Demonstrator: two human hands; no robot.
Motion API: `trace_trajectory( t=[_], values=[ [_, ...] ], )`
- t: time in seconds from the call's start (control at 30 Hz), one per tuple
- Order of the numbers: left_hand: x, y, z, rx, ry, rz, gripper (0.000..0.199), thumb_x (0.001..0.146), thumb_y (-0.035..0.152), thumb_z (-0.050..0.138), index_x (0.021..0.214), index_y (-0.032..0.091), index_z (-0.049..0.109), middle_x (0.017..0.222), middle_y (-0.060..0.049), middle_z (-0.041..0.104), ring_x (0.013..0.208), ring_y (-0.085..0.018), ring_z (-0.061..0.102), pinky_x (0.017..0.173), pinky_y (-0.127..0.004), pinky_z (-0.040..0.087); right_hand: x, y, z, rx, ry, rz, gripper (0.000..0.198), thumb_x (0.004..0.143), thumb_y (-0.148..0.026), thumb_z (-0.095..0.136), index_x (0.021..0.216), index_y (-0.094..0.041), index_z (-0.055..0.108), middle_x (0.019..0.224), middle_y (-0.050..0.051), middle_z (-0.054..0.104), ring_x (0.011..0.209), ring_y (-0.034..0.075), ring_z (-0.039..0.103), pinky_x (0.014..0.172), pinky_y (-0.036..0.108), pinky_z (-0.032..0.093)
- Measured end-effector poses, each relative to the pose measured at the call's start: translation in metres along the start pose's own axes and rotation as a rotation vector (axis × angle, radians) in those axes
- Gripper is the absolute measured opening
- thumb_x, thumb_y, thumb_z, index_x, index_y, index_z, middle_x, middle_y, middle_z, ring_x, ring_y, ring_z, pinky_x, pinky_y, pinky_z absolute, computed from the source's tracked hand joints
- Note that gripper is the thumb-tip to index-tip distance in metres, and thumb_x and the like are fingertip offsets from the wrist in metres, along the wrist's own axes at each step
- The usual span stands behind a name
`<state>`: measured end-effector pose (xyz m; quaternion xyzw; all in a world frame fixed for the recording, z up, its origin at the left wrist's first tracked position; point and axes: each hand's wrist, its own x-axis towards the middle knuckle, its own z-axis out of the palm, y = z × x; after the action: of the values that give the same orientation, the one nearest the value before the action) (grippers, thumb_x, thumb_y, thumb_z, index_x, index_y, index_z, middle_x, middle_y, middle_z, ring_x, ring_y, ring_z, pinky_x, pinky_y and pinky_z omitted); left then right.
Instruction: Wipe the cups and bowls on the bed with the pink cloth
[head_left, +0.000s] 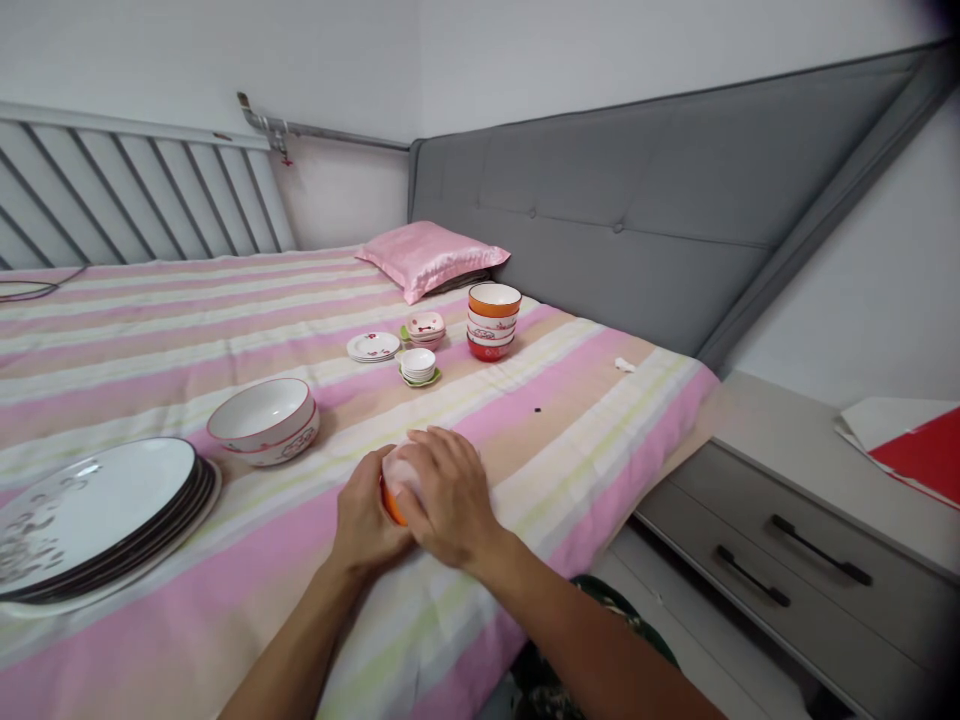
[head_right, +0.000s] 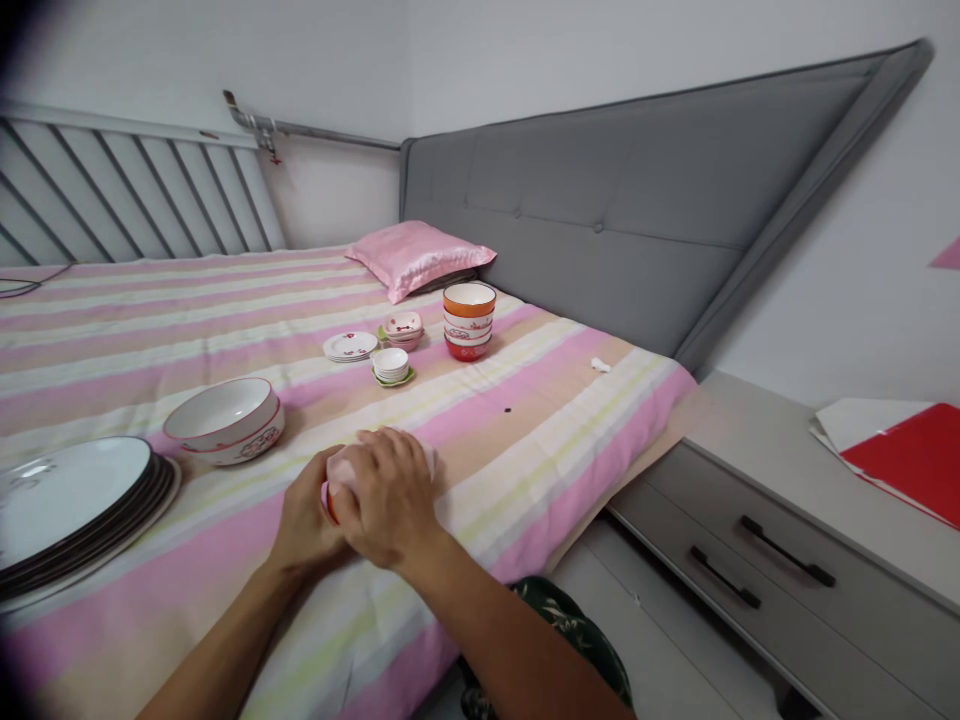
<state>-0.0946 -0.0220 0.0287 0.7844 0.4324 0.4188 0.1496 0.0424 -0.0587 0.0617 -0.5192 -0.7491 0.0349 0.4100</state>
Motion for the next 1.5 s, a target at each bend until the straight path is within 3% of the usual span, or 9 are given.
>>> trace_trajectory(
  t=[0.17, 0.37, 0.57, 0.77, 1.07, 1.2, 1.3, 1.5],
  values=[
    [0.000, -0.007, 0.003, -0.027, 0.008, 0.000, 0.050, 0.070, 0.029, 0.055, 0.117, 0.017, 0.046, 0.114, -0.013, 0.061, 0.100, -0.028, 0.060, 0.085, -0.040, 0.048, -0.002, -0.008, 0.004, -0.100, -0.090, -0.101, 0.032, 0.089, -0.032, 0.046, 0.116, -0.018, 0.055, 0.134, 0.008, 0.052, 0.128, 0.025, 0.038, 0.114, 0.043, 0.016],
    [0.001, 0.001, 0.006, 0.028, 0.000, -0.043, 0.048, 0.068, 0.031, 0.061, 0.113, 0.018, 0.049, 0.107, -0.010, 0.063, 0.095, -0.026, 0.061, 0.081, -0.037, 0.049, 0.003, 0.001, 0.000, -0.093, -0.037, 0.013, 0.026, 0.089, -0.028, 0.045, 0.109, -0.021, 0.060, 0.135, 0.007, 0.050, 0.124, 0.025, 0.042, 0.109, 0.041, 0.025],
    [0.002, 0.000, 0.007, 0.041, -0.008, -0.020, 0.061, 0.057, 0.033, 0.069, 0.113, 0.019, 0.049, 0.105, -0.008, 0.063, 0.090, -0.025, 0.062, 0.079, -0.036, 0.050, 0.012, 0.019, -0.004, 0.222, -0.002, 0.221, 0.020, 0.087, -0.025, 0.045, 0.101, -0.024, 0.060, 0.112, 0.002, 0.063, 0.114, 0.019, 0.050, 0.100, 0.032, 0.034],
    [0.001, -0.010, 0.007, 0.069, -0.020, 0.057, 0.064, 0.053, 0.026, 0.067, 0.113, 0.019, 0.046, 0.107, -0.009, 0.061, 0.093, -0.027, 0.061, 0.081, -0.038, 0.050, 0.016, 0.053, 0.009, 0.699, -0.046, 0.633, 0.019, 0.081, -0.038, 0.048, 0.089, -0.026, 0.061, 0.091, -0.003, 0.063, 0.090, 0.018, 0.056, 0.082, 0.029, 0.041],
    [0.001, -0.003, 0.003, 0.092, -0.151, 0.354, 0.069, 0.058, 0.029, 0.070, 0.120, 0.022, 0.040, 0.115, -0.011, 0.057, 0.104, -0.028, 0.058, 0.086, -0.037, 0.048, 0.008, 0.077, 0.019, 0.938, -0.104, 0.703, 0.017, 0.077, -0.035, 0.048, 0.073, -0.021, 0.057, 0.077, -0.002, 0.059, 0.078, 0.015, 0.055, 0.076, 0.027, 0.043],
    [0.000, 0.000, 0.005, 0.109, -0.150, 0.386, 0.069, 0.060, 0.030, 0.070, 0.121, 0.020, 0.039, 0.116, -0.013, 0.057, 0.106, -0.028, 0.057, 0.088, -0.038, 0.047, 0.008, 0.075, 0.017, 0.974, -0.089, 0.714, 0.018, 0.076, -0.036, 0.050, 0.069, -0.021, 0.055, 0.075, -0.003, 0.058, 0.078, 0.015, 0.054, 0.077, 0.027, 0.043],
    [0.000, -0.001, 0.005, 0.111, -0.132, 0.349, 0.068, 0.061, 0.035, 0.071, 0.120, 0.019, 0.041, 0.114, -0.013, 0.058, 0.104, -0.028, 0.058, 0.086, -0.038, 0.048, 0.008, 0.075, 0.019, 0.986, -0.057, 0.749, 0.019, 0.076, -0.039, 0.052, 0.075, -0.021, 0.057, 0.082, -0.001, 0.061, 0.084, 0.016, 0.056, 0.080, 0.028, 0.043],
    [0.000, -0.008, 0.008, 0.045, -0.021, 0.159, 0.065, 0.058, 0.033, 0.070, 0.116, 0.017, 0.046, 0.109, -0.011, 0.061, 0.096, -0.027, 0.061, 0.083, -0.038, 0.049, 0.011, 0.071, 0.021, 0.998, 0.020, 0.753, 0.045, 0.078, -0.045, 0.054, 0.118, -0.025, 0.050, 0.108, 0.002, 0.062, 0.100, 0.019, 0.060, 0.088, 0.031, 0.045]
  ],
)
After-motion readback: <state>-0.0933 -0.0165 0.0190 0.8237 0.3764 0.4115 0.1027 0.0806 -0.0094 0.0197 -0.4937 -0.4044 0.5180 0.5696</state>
